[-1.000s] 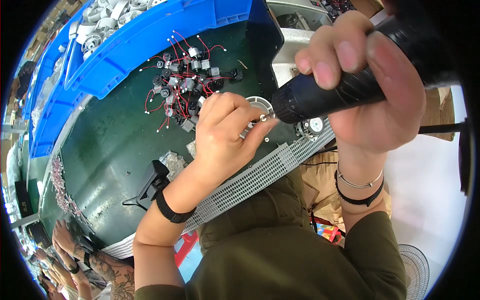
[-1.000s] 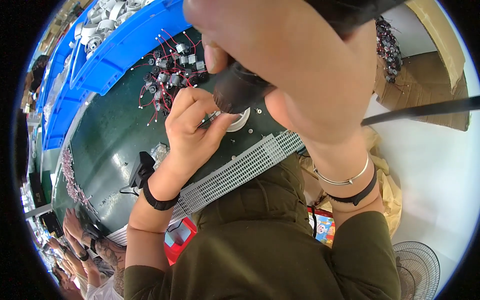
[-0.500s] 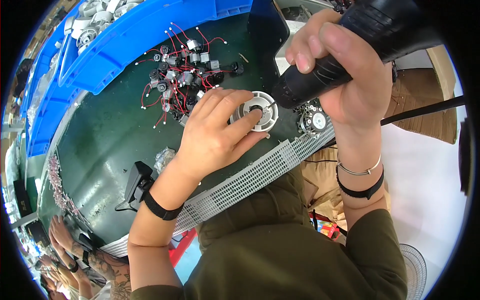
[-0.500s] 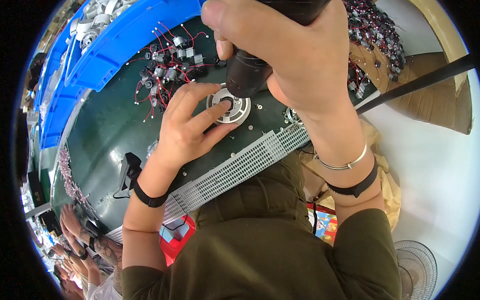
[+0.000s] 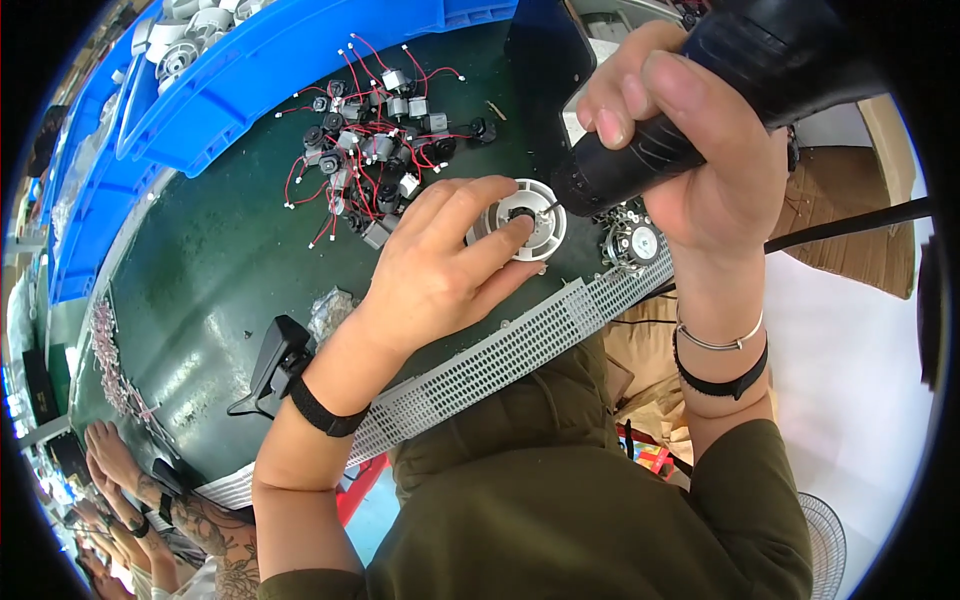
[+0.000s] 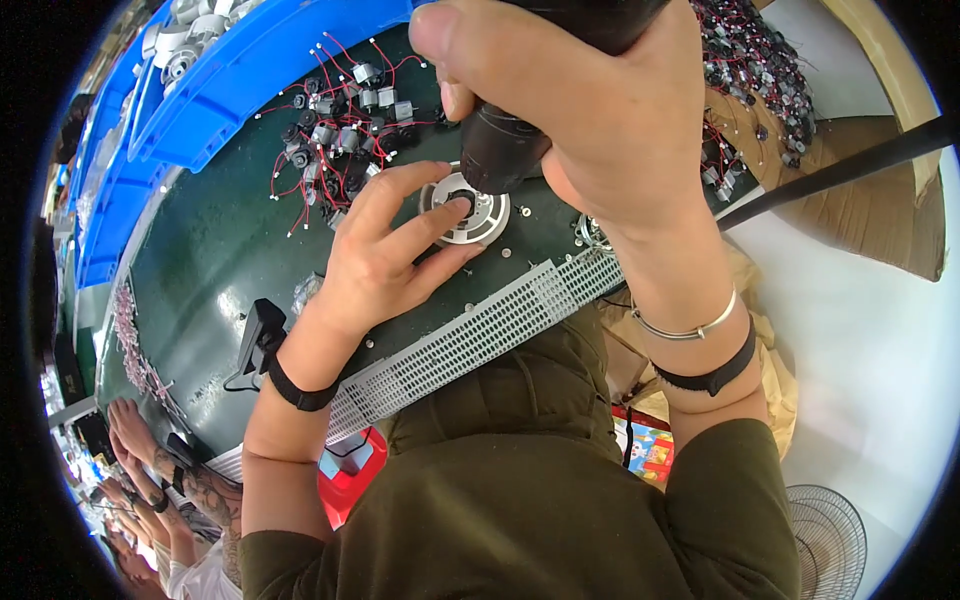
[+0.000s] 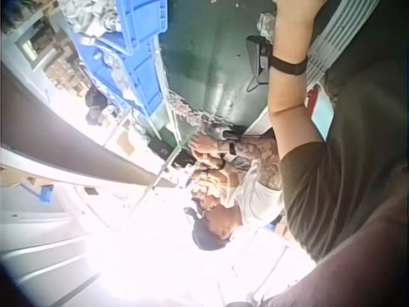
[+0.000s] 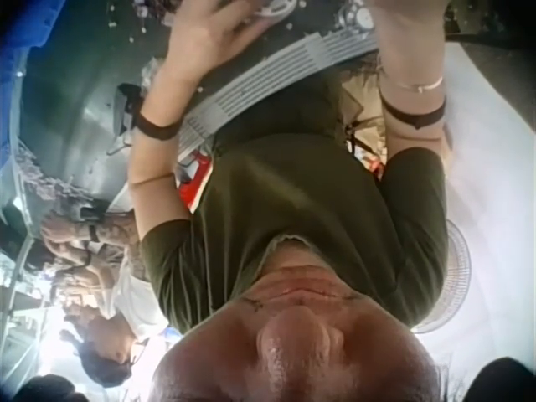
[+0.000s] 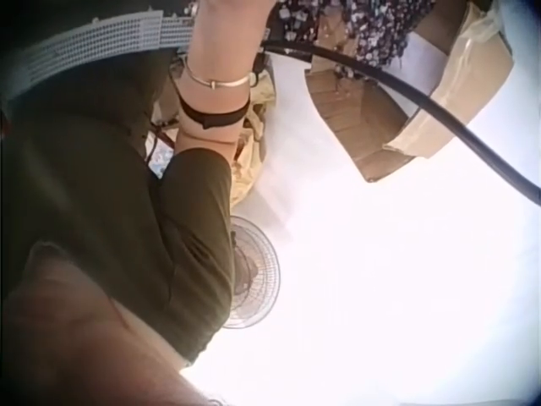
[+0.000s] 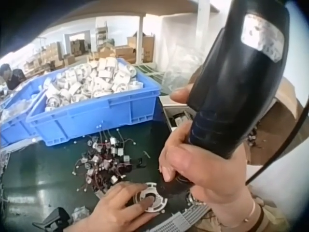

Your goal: Assembling electronic components on a conveyor belt using an electric screwdriver.

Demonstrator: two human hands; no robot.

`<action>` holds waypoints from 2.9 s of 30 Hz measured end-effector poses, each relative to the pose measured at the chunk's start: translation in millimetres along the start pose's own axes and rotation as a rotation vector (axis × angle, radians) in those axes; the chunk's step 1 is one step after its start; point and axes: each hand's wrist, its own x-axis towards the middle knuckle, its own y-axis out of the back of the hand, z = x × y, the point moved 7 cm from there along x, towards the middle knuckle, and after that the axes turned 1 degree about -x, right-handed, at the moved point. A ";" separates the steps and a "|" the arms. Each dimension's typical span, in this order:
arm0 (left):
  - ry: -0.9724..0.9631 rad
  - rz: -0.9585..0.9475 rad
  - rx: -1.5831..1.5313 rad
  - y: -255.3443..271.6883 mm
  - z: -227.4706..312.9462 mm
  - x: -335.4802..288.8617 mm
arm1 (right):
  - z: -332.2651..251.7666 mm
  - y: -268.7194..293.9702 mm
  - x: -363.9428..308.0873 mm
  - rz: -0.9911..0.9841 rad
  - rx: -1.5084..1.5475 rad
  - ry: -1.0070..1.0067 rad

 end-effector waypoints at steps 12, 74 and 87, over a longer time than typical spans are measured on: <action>0.003 0.002 -0.028 -1.8 -4.6 0.3 | -0.8 -9.5 4.0 -0.076 -0.120 0.108; 0.265 -0.017 -0.143 107.0 -17.6 57.1 | 41.1 -62.8 1.9 0.043 -0.670 -0.109; 0.812 -0.317 0.770 143.0 -223.9 117.9 | 49.0 -46.4 -36.0 0.005 -0.349 -0.388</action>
